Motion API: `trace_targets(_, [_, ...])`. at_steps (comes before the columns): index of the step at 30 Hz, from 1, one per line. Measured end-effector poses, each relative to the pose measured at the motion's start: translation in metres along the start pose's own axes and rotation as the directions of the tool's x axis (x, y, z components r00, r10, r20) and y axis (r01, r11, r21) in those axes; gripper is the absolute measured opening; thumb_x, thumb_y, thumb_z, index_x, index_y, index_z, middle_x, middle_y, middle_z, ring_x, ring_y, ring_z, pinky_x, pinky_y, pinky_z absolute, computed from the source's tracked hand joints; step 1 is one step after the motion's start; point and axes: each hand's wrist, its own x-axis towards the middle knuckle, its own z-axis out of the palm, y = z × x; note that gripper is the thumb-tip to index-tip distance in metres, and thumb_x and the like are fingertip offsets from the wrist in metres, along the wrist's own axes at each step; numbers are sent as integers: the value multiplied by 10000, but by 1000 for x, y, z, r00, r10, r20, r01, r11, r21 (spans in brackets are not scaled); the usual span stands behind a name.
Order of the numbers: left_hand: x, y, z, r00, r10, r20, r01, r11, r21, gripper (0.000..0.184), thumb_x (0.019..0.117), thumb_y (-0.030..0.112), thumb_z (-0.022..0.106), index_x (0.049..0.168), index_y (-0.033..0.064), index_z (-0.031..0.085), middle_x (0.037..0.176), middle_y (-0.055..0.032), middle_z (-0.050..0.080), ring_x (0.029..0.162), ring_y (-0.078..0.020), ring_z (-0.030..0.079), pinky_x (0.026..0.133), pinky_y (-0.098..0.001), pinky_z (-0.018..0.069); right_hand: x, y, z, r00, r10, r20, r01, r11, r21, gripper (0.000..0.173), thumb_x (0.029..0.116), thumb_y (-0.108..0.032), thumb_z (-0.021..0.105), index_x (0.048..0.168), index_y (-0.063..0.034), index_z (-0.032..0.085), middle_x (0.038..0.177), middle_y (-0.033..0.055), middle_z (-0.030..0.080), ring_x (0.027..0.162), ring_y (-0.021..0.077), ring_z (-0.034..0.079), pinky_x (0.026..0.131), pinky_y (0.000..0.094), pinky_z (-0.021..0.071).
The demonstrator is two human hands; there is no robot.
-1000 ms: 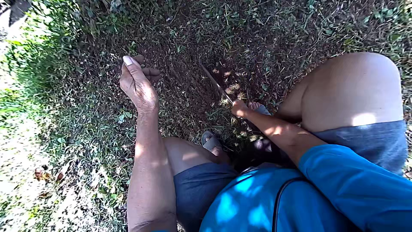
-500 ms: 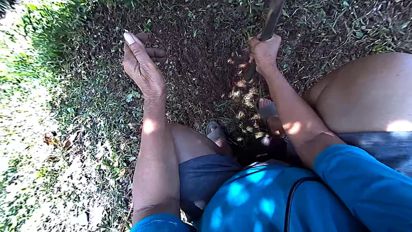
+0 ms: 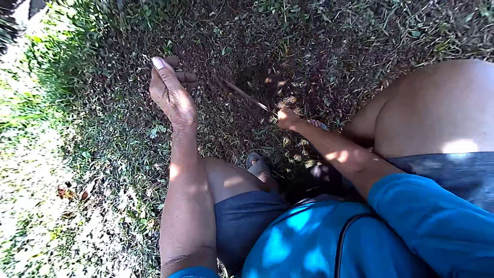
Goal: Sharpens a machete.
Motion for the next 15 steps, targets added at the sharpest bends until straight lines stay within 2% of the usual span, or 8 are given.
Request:
trace_targets(2, [0,1,4,1000,0,-1,0,1000,-4,552,1125,261,122,1236,-67,552,813,-8,702,722,-73,703,755,-291,595,-14,-18,-3,995,-97,-12,97,995,-18,188,932,-91,667,1025,72,671,1144,288,664,1134,451,634,906,652,497])
trace_targets(4, [-2,1,3,1000,6,-21,-6,1000,-4,549,1123,252,118,1223,-61,558,799,-1,704,707,-66,698,742,-284,589,-20,-35,-9,986,-152,-64,153,988,10,155,949,-90,631,995,53,665,1093,262,670,1088,425,649,872,633,506])
trace_targets(5, [-3,0,-1,999,8,-32,-8,1000,-5,553,1122,253,116,1232,-64,556,802,-10,711,709,-71,701,743,-289,591,-19,-39,-14,976,-177,-128,183,983,30,157,945,-82,615,1002,55,664,1086,264,672,1076,422,654,858,627,509])
trace_targets(7, [-4,-4,-10,999,14,-40,-15,1000,-3,567,1120,262,108,1262,-81,536,824,-25,721,726,-82,714,757,-300,603,-20,-46,-37,943,-192,-270,217,974,65,217,946,-59,594,1108,70,660,1148,284,665,1138,434,639,906,617,497])
trace_targets(9, [-5,-5,-17,999,18,-45,-18,1000,0,556,1120,261,108,1268,-81,521,837,-19,719,733,-77,714,760,-299,602,-27,-47,-66,889,-130,-440,221,962,163,252,958,-59,588,1170,41,680,1140,261,687,1106,408,662,923,591,509])
trace_targets(10, [-6,-4,-18,999,15,-51,-15,1000,2,552,1121,261,109,1271,-79,518,842,-15,720,735,-70,712,761,-290,597,-33,-45,-80,846,-91,-526,237,947,217,237,963,-73,600,1153,43,682,1088,244,697,1031,379,680,898,564,517])
trace_targets(12, [-6,-2,-18,998,9,-60,-9,1000,4,555,1123,271,106,1267,-65,523,843,-1,716,731,-55,704,754,-273,586,-38,-35,-104,742,-7,-670,307,892,331,205,944,-87,633,1101,40,670,942,182,682,808,283,669,771,483,538])
trace_targets(15, [-5,-2,-14,999,20,-44,-20,1000,10,563,1117,278,102,1261,-64,525,840,0,712,729,-52,702,751,-273,589,-24,-15,-112,619,177,-765,427,741,518,92,903,-53,658,972,-6,618,747,58,576,546,143,540,554,341,501])
